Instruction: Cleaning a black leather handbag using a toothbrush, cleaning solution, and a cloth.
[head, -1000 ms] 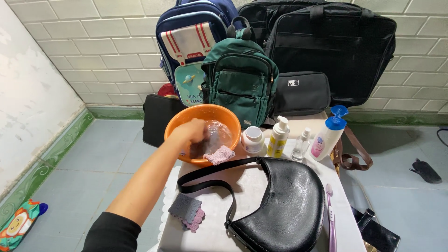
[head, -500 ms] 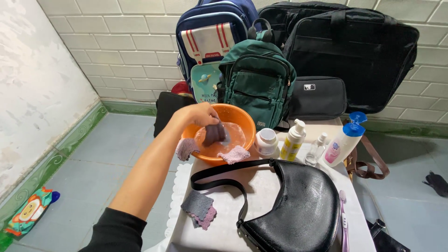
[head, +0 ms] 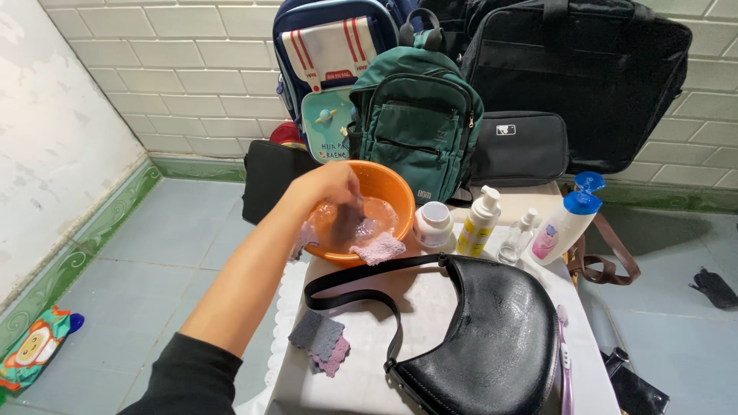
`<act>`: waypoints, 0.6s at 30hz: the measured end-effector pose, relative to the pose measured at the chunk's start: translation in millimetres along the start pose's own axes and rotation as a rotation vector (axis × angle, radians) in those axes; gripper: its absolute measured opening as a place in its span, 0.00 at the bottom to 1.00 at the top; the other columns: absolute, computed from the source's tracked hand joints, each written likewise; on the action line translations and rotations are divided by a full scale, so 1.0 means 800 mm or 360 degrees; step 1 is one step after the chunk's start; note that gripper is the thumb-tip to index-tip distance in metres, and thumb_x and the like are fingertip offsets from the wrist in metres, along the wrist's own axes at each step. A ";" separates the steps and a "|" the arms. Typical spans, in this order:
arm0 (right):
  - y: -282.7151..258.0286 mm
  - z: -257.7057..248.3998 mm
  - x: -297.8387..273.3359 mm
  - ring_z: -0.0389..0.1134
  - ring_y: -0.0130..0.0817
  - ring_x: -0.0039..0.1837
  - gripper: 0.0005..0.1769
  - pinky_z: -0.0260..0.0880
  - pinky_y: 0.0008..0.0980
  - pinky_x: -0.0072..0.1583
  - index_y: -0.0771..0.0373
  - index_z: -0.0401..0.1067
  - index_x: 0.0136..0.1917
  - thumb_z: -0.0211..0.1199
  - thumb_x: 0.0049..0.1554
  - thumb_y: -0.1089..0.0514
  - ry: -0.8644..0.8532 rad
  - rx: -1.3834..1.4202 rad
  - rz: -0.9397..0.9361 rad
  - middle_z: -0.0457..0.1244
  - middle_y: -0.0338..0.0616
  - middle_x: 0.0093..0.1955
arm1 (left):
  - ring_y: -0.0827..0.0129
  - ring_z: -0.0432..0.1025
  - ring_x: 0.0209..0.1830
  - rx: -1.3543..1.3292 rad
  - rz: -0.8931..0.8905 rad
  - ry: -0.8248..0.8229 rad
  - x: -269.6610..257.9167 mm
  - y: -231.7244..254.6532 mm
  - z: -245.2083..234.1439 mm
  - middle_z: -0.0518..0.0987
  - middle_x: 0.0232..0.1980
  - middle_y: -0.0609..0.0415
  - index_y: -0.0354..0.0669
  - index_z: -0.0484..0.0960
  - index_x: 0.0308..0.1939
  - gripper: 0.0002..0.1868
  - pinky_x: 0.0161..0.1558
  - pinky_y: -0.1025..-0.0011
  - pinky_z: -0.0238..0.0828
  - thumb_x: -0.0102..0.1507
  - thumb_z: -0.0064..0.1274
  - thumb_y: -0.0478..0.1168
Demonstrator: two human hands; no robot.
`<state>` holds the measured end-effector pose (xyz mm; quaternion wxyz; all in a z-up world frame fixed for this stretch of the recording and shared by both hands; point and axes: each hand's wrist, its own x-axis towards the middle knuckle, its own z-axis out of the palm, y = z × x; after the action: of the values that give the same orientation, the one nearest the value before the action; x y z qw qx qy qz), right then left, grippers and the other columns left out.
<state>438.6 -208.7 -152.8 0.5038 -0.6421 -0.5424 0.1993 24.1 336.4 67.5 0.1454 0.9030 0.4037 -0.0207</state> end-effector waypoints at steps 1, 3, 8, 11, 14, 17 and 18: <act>-0.094 0.032 0.046 0.73 0.33 0.51 0.09 0.81 0.32 0.60 0.65 0.79 0.54 0.63 0.63 0.61 -0.0010 -0.0003 -0.0001 0.70 0.49 0.48 | 0.60 0.82 0.41 -0.0147 0.0110 0.0105 -0.016 0.005 -0.022 0.87 0.40 0.49 0.44 0.90 0.43 0.17 0.46 0.64 0.78 0.52 0.67 0.45; -0.275 0.068 0.130 0.73 0.33 0.51 0.09 0.81 0.32 0.60 0.65 0.79 0.54 0.63 0.63 0.61 -0.0030 -0.0001 -0.0006 0.70 0.49 0.48 | 0.62 0.82 0.39 -0.0293 0.0207 0.0214 -0.043 0.014 -0.059 0.87 0.39 0.49 0.40 0.88 0.43 0.18 0.46 0.66 0.78 0.54 0.67 0.47; -0.489 0.208 0.324 0.75 0.31 0.52 0.26 0.76 0.31 0.52 0.63 0.73 0.64 0.63 0.54 0.54 -0.0396 -0.0151 -0.0440 0.72 0.43 0.58 | 0.66 0.79 0.37 -0.0498 0.0280 0.0433 -0.094 0.036 -0.120 0.86 0.36 0.49 0.39 0.87 0.42 0.14 0.42 0.68 0.75 0.59 0.63 0.46; -0.462 0.300 0.408 0.72 0.38 0.56 0.40 0.71 0.35 0.57 0.64 0.67 0.67 0.75 0.45 0.51 -0.0528 -0.0364 -0.0418 0.67 0.50 0.61 | 0.67 0.79 0.36 -0.0617 0.0224 0.0556 -0.118 0.048 -0.136 0.86 0.35 0.49 0.38 0.86 0.41 0.13 0.42 0.69 0.76 0.60 0.62 0.44; -0.452 0.354 0.425 0.73 0.40 0.53 0.29 0.70 0.35 0.54 0.66 0.72 0.57 0.75 0.45 0.54 -0.0716 -0.0290 -0.0267 0.71 0.51 0.51 | 0.69 0.80 0.36 -0.0701 0.0255 0.0689 -0.120 0.045 -0.133 0.86 0.35 0.50 0.37 0.85 0.40 0.13 0.42 0.70 0.76 0.60 0.61 0.43; -0.418 0.379 0.446 0.75 0.40 0.44 0.13 0.72 0.33 0.46 0.67 0.74 0.47 0.65 0.48 0.60 -0.0992 0.0084 0.0014 0.72 0.49 0.40 | 0.70 0.81 0.36 -0.0736 0.0232 0.0840 -0.128 0.035 -0.131 0.86 0.35 0.50 0.36 0.85 0.40 0.13 0.41 0.70 0.77 0.60 0.61 0.43; -0.416 0.377 0.449 0.75 0.40 0.44 0.13 0.72 0.33 0.46 0.67 0.74 0.47 0.65 0.48 0.60 -0.0996 0.0083 0.0017 0.72 0.49 0.40 | 0.70 0.81 0.36 -0.0739 0.0228 0.0839 -0.132 0.027 -0.126 0.86 0.35 0.50 0.36 0.85 0.40 0.13 0.41 0.70 0.77 0.60 0.61 0.43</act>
<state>150.6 211.7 114.5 0.3278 -0.5394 -0.6624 0.4036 -39.2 274.2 185.7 0.2386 0.8462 0.3569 0.3156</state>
